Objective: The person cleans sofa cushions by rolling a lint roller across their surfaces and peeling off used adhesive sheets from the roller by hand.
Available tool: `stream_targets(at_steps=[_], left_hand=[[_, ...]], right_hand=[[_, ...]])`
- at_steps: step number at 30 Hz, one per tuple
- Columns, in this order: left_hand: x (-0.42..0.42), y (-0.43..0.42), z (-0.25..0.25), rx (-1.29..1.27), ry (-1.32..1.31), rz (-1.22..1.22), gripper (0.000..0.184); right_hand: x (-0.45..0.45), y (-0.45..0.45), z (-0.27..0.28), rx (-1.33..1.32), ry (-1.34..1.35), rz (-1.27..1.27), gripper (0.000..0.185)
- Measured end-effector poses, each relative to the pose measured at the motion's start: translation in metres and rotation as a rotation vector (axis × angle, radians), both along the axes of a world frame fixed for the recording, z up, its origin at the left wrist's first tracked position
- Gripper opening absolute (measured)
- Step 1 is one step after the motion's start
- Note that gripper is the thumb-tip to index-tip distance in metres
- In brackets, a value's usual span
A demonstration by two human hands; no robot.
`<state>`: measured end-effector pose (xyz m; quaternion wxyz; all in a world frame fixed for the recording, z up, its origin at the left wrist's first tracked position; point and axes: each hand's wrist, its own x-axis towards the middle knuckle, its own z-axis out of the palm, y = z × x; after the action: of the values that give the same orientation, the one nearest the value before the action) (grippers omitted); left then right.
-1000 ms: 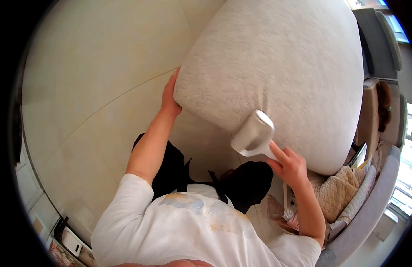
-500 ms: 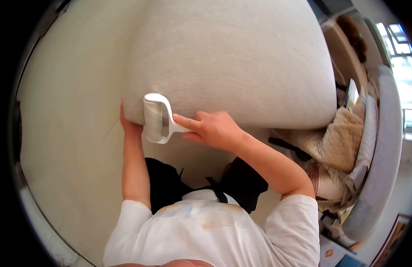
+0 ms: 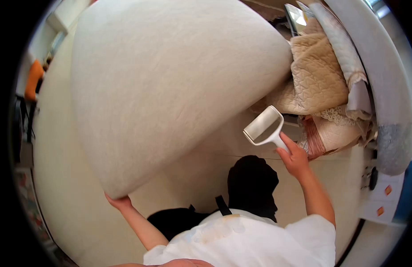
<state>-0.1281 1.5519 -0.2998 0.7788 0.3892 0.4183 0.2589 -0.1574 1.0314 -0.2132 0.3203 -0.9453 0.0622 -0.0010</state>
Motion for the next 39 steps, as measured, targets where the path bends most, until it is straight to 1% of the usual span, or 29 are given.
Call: stream_targets(at_steps=[1,2,3,4,5,6,7,8,9,10,12,14,15,17,20,22,23,25,26,28,29,30,32,34,39], left_hand=[[0.004,0.005,0.006,0.031,0.004,-0.051,0.051],[0.013,0.008,0.017,0.056,-0.005,-0.098,0.051],[0.022,0.011,0.031,0.38,0.076,-0.167,0.051],[0.028,0.013,0.045,0.702,0.149,-0.216,0.052],[0.04,0.003,0.071,0.881,0.118,-0.322,0.051],[0.055,0.0,0.081,0.947,0.018,-0.445,0.05],[0.074,-0.003,0.092,1.014,-0.085,-0.572,0.05],[0.096,-0.012,0.092,1.153,-0.186,-0.737,0.049],[0.12,-0.025,0.092,1.286,-0.288,-0.906,0.048],[0.142,-0.058,0.106,1.534,-0.207,-1.012,0.049],[0.186,-0.101,0.098,1.794,-0.114,-1.147,0.05],[0.219,-0.14,0.089,1.945,0.047,-1.223,0.054],[0.227,-0.151,0.082,1.963,0.021,-1.235,0.054],[0.242,-0.166,0.07,2.043,0.188,-1.206,0.057],[0.247,-0.163,0.059,2.063,0.169,-1.186,0.058],[0.247,-0.162,0.056,2.08,0.167,-1.187,0.058],[0.248,-0.163,0.056,2.09,0.166,-1.181,0.058],[0.251,-0.164,0.055,2.111,0.18,-1.181,0.059],[0.253,-0.164,0.055,2.122,0.203,-1.19,0.059],[0.258,-0.167,0.059,2.118,0.204,-1.201,0.059],[0.26,-0.17,0.06,2.102,0.215,-1.208,0.059],[0.262,-0.172,0.06,2.107,0.202,-1.215,0.059],[0.265,-0.172,0.061,2.092,0.212,-1.213,0.059],[0.266,-0.169,0.057,2.101,0.2,-1.214,0.059],[0.267,-0.17,0.056,2.107,0.221,-1.199,0.059]], right_hand=[[-0.013,0.011,0.009,0.294,0.084,-0.231,0.056],[-0.021,0.028,0.013,0.507,0.068,-0.25,0.06],[-0.024,0.052,0.014,0.721,0.047,-0.26,0.066],[-0.028,0.076,0.009,0.865,0.113,-0.249,0.073],[-0.027,0.101,0.004,0.978,0.154,-0.222,0.074],[-0.027,0.124,-0.007,1.132,0.161,-0.142,0.073],[-0.021,0.145,-0.006,1.113,0.165,-0.04,0.071],[-0.018,0.161,-0.011,1.141,0.19,0.047,0.067],[-0.012,0.175,-0.015,1.139,0.128,0.026,0.061],[-0.006,0.185,-0.022,1.154,0.108,0.011,0.061],[0.007,0.198,-0.032,1.042,-0.056,0.004,0.055],[0.019,0.2,-0.029,1.069,-0.118,-0.068,0.053],[0.023,0.198,-0.028,1.084,-0.126,-0.098,0.052],[0.034,0.195,-0.027,1.104,-0.154,-0.14,0.051],[0.049,0.192,-0.029,1.062,-0.205,-0.193,0.049],[0.062,0.189,-0.028,0.937,-0.254,-0.215,0.047],[0.066,0.185,-0.026,0.943,-0.261,-0.221,0.047],[0.071,0.172,-0.021,0.794,-0.398,-0.379,0.046],[0.065,0.171,-0.019,0.801,-0.404,-0.384,0.046],[0.041,0.178,-0.021,0.933,-0.282,-0.416,0.048],[0.034,0.191,-0.025,1.173,-0.173,-0.491,0.05],[0.036,0.192,-0.028,1.174,-0.182,-0.502,0.05],[0.042,0.196,-0.036,1.297,-0.215,-0.542,0.051],[0.065,0.178,-0.035,1.314,-0.248,-0.566,0.05],[0.132,0.126,-0.032,1.293,-0.488,-0.599,0.048]])
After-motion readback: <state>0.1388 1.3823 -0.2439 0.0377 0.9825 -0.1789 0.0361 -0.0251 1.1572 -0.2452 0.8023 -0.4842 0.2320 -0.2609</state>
